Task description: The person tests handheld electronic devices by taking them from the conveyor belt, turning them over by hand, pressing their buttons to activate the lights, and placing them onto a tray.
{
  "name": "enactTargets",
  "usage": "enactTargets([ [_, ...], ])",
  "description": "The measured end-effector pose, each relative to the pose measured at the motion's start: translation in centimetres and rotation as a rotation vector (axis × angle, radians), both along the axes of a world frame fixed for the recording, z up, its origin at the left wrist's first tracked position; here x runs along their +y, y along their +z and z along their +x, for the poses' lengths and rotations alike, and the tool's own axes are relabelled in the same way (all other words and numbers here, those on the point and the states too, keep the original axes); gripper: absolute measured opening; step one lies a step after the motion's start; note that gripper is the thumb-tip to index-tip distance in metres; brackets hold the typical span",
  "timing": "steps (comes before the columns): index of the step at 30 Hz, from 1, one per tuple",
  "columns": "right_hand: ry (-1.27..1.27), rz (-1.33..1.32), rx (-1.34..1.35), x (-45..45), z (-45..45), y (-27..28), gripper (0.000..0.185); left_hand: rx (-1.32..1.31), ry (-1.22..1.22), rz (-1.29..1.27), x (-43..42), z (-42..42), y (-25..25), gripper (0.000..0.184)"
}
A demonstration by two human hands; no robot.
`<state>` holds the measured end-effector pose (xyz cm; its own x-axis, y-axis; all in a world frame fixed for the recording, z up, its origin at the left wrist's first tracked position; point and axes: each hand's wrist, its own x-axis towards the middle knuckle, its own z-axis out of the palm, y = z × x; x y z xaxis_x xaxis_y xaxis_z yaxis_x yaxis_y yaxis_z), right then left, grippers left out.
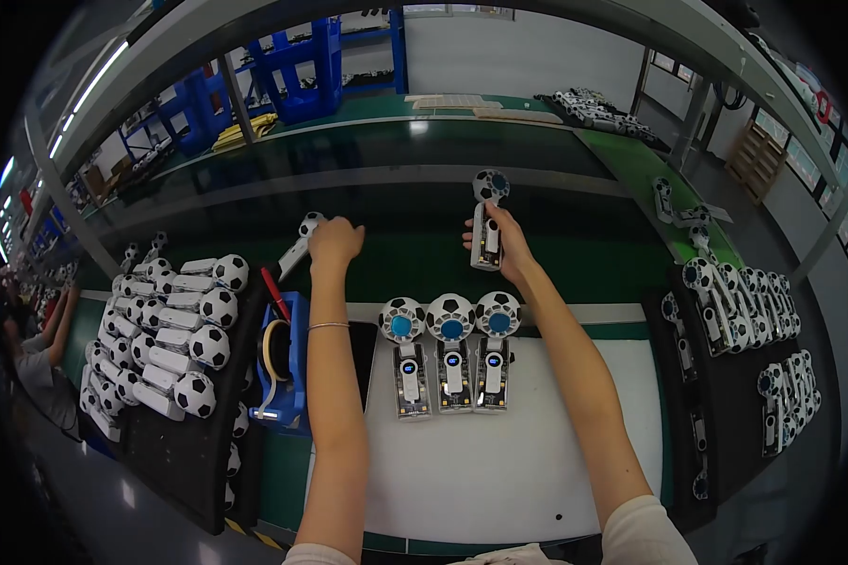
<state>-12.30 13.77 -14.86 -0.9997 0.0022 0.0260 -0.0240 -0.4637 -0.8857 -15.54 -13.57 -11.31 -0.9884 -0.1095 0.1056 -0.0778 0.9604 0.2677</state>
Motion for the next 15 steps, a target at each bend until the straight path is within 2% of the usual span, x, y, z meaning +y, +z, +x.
enactTargets([
  [2, -0.009, 0.008, 0.042, 0.6, -0.4, -0.3, 0.037, -0.057, 0.055, -0.043, -1.9, -0.8, -2.7, 0.053],
  [3, -0.020, 0.013, 0.050, 0.7, -0.6, -0.5, 0.040, 0.037, 0.187, -0.151, -2.6, -1.9, -5.3, 0.053],
  [4, -0.016, 0.007, 0.052, 0.6, -0.5, -0.4, 0.040, 0.132, 0.318, -0.258, -2.7, -1.7, -5.8, 0.054],
  [7, 0.008, 0.031, 0.047, 0.6, -0.2, 0.1, 0.040, 0.183, 0.363, -0.246, -2.4, -1.2, -6.5, 0.054],
  [10, 0.037, 0.054, 0.052, 0.2, 0.1, 0.6, 0.041, 0.094, 0.245, -0.114, -2.4, -0.2, -3.6, 0.049],
  [12, 0.041, 0.130, 0.026, -0.2, 0.6, 1.1, 0.041, 0.094, 0.236, -0.127, -2.0, -0.2, -3.6, 0.045],
  [15, 0.078, 0.065, 0.013, -0.4, 0.6, 1.0, 0.044, 0.062, 0.224, -0.103, -2.3, -0.7, -4.2, 0.039],
])
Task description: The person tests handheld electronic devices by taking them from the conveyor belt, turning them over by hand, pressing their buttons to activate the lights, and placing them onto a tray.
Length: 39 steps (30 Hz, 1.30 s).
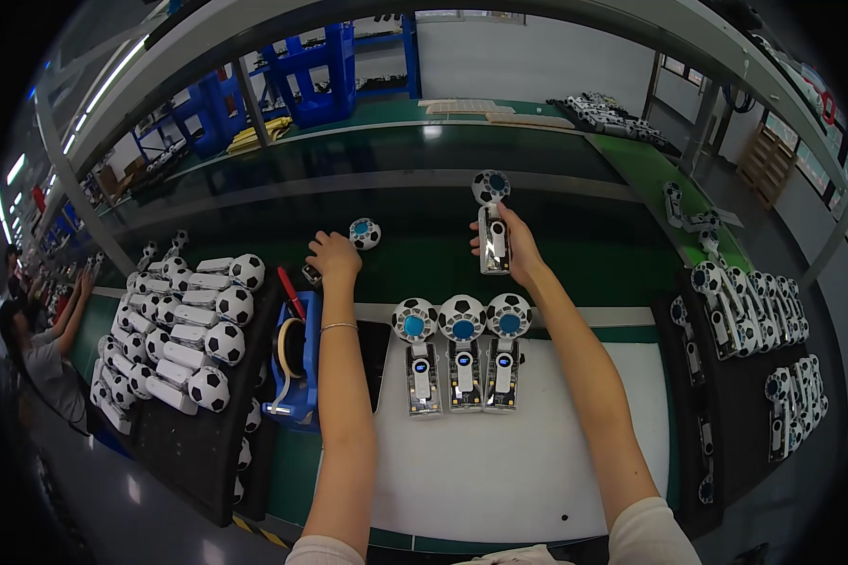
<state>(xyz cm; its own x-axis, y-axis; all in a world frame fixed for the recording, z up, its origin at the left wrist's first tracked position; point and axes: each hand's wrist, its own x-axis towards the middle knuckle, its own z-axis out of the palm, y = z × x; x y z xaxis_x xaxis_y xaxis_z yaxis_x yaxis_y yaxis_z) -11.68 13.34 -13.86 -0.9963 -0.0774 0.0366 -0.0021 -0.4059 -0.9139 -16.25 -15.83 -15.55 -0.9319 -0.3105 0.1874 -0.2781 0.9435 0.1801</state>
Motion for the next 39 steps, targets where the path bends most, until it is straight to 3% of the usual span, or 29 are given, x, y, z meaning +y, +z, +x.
enactTargets([
  [4, 0.009, 0.069, 0.045, -0.3, 0.2, 0.2, 0.047, 0.006, 0.005, -0.072, -0.7, -1.0, -1.2, 0.038],
  [8, 0.074, 0.028, 0.066, -0.5, 0.5, 0.7, 0.047, -0.062, 0.010, -0.081, 1.1, 1.5, 1.3, 0.043],
  [10, 0.082, 0.037, 0.093, -0.6, 0.8, 1.4, 0.047, -0.263, -0.189, 0.202, 0.6, 1.2, 2.3, 0.045],
  [14, 0.102, -0.007, 0.151, -0.6, 1.4, 3.0, 0.045, -0.297, -0.227, 0.425, 2.7, 1.4, 4.9, 0.030],
  [16, 0.107, -0.038, 0.178, -0.5, 1.8, 3.9, 0.045, -0.064, -0.561, 1.240, 3.8, 1.9, 5.9, 0.046],
  [17, 0.114, -0.077, 0.208, -0.5, 2.1, 4.5, 0.044, -0.070, -0.564, 1.241, 4.7, 2.5, 7.0, 0.046],
  [19, 0.126, -0.120, 0.261, -0.4, 2.7, 5.5, 0.044, 0.042, -0.573, 1.725, 6.6, 3.7, 8.9, 0.030],
  [20, 0.120, -0.118, 0.258, -0.4, 3.1, 6.0, 0.044, 0.034, -0.575, 1.728, 7.3, 3.8, 9.1, 0.030],
  [22, 0.153, -0.181, 0.279, -0.4, 3.8, 7.1, 0.045, 0.039, -0.628, 2.024, 8.4, 4.2, 9.7, 0.031],
  [24, 0.155, -0.195, 0.294, -0.5, 4.5, 8.2, 0.045, 0.000, -0.662, 2.092, 8.8, 5.9, 11.2, 0.030],
  [26, 0.156, -0.209, 0.309, -0.6, 5.2, 9.2, 0.046, -0.181, -0.858, 2.286, 8.9, 6.4, 11.7, 0.037],
  [34, 0.303, -0.316, 0.447, -0.4, 6.8, 10.8, 0.052, -0.100, -1.135, 2.227, 9.6, 7.7, 12.6, 0.048],
  [36, 0.282, -0.299, 0.480, -0.6, 7.3, 11.2, 0.052, -0.166, -1.314, 2.227, 9.7, 7.5, 12.3, 0.050],
  [39, 0.274, -0.312, 0.513, -0.6, 7.9, 11.7, 0.052, -0.191, -1.300, 2.237, 10.3, 8.1, 12.5, 0.052],
])
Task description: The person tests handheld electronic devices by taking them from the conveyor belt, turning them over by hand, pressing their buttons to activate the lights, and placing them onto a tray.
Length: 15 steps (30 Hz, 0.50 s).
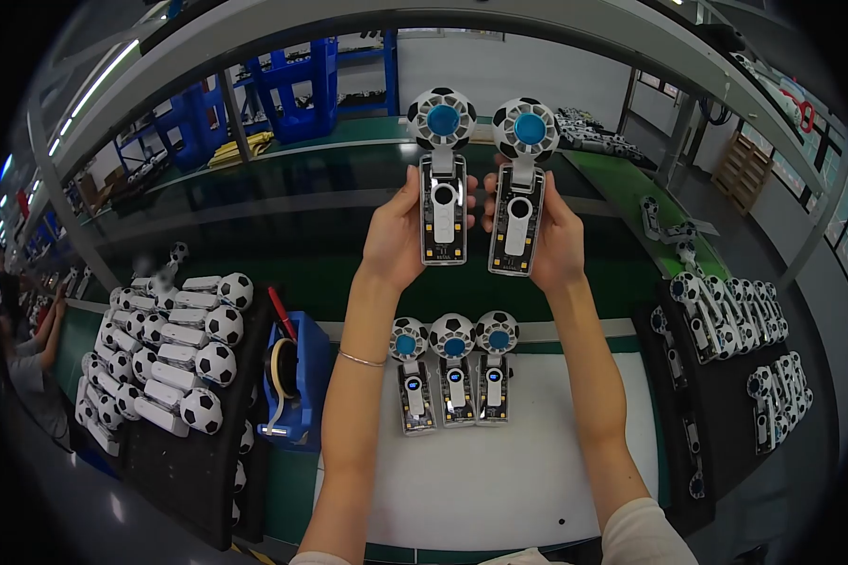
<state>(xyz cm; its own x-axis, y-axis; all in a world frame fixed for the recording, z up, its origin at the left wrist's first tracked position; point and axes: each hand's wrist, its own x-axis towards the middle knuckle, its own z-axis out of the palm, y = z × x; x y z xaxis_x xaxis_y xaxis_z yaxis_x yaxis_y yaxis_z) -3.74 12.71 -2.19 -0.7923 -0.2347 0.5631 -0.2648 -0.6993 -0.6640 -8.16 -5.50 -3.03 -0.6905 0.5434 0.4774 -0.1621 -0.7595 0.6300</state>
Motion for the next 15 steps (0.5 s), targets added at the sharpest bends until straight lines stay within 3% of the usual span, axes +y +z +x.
enactTargets([
  [15, 0.081, -0.048, 0.031, 0.6, 0.0, 0.0, 0.054, 0.095, 0.050, -0.037, 1.5, 1.8, 0.7, 0.054],
])
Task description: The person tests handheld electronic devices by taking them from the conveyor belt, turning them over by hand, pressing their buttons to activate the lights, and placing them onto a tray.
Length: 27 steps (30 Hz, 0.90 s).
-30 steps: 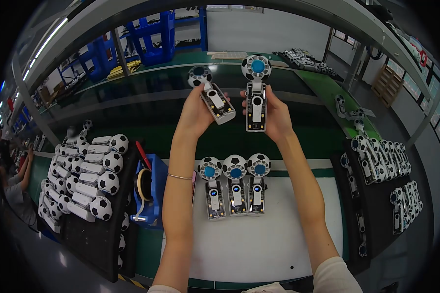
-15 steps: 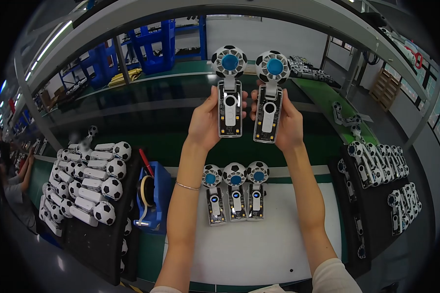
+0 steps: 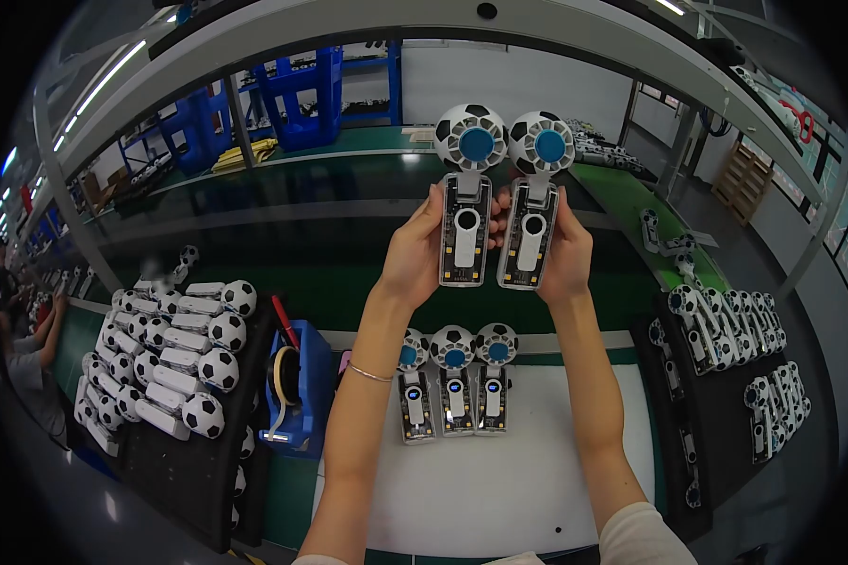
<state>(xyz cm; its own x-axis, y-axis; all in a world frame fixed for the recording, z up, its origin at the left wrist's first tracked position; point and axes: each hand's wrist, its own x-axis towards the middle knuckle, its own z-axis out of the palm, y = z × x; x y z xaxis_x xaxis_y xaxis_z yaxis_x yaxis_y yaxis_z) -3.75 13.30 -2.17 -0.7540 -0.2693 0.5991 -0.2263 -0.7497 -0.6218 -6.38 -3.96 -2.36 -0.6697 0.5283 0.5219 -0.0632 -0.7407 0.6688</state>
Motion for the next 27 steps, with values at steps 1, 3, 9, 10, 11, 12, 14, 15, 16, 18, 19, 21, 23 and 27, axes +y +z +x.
enactTargets([
  [1, 0.005, 0.001, -0.007, 0.0, 0.0, 0.0, 0.054, 0.008, 0.001, 0.000, 0.0, 0.0, 0.1, 0.054],
  [3, 0.010, -0.002, 0.010, -0.2, 0.1, 0.2, 0.054, 0.012, 0.003, 0.008, -0.1, 0.1, 0.1, 0.052],
  [9, -0.138, 0.059, 0.010, -0.7, 0.5, 0.3, 0.048, 0.071, 0.156, -0.043, 0.0, 0.4, 0.4, 0.047],
  [10, -0.243, 0.076, -0.021, -0.8, 0.5, 0.3, 0.044, 0.076, 0.155, -0.043, 0.3, 0.4, 0.4, 0.047],
  [11, -0.245, 0.074, -0.015, -1.1, 0.5, 0.3, 0.044, 0.089, 0.251, -0.026, 0.7, 0.3, 0.3, 0.045],
  [12, -0.384, 0.101, 0.030, -1.5, 0.4, 0.4, 0.040, 0.102, 0.345, -0.007, 1.1, 0.3, 0.3, 0.047],
  [14, -0.542, 0.148, 0.094, -1.6, 0.0, 0.2, 0.045, 0.106, 0.384, -0.017, 1.5, 1.1, 0.7, 0.050],
  [15, -0.546, 0.146, 0.101, -1.7, 0.1, 0.2, 0.045, 0.102, 0.426, -0.028, 1.6, 1.4, 0.9, 0.053],
  [16, -0.598, 0.167, 0.113, -2.0, 0.2, 0.2, 0.045, 0.108, 0.422, -0.027, 1.7, 1.3, 0.8, 0.053],
  [18, -0.657, 0.186, 0.125, -2.2, 0.3, 0.1, 0.045, 0.195, 0.575, -0.108, 1.9, 1.0, 0.5, 0.056],
  [19, -0.674, 0.189, 0.116, -2.2, 0.2, 0.1, 0.045, 0.198, 0.570, -0.108, 1.9, 1.1, 0.5, 0.056],
  [21, -0.695, 0.190, 0.108, -2.2, 0.2, 0.1, 0.045, 0.220, 0.582, -0.128, 1.7, 1.2, 0.6, 0.060],
  [23, -0.710, 0.187, 0.142, -2.2, 0.3, 0.1, 0.044, 0.239, 0.583, -0.133, 1.5, 1.1, 0.5, 0.060],
  [27, -0.666, 0.225, 0.141, -1.6, 0.6, 0.4, 0.046, 0.305, 0.570, -0.147, 0.7, 0.9, 0.5, 0.062],
])
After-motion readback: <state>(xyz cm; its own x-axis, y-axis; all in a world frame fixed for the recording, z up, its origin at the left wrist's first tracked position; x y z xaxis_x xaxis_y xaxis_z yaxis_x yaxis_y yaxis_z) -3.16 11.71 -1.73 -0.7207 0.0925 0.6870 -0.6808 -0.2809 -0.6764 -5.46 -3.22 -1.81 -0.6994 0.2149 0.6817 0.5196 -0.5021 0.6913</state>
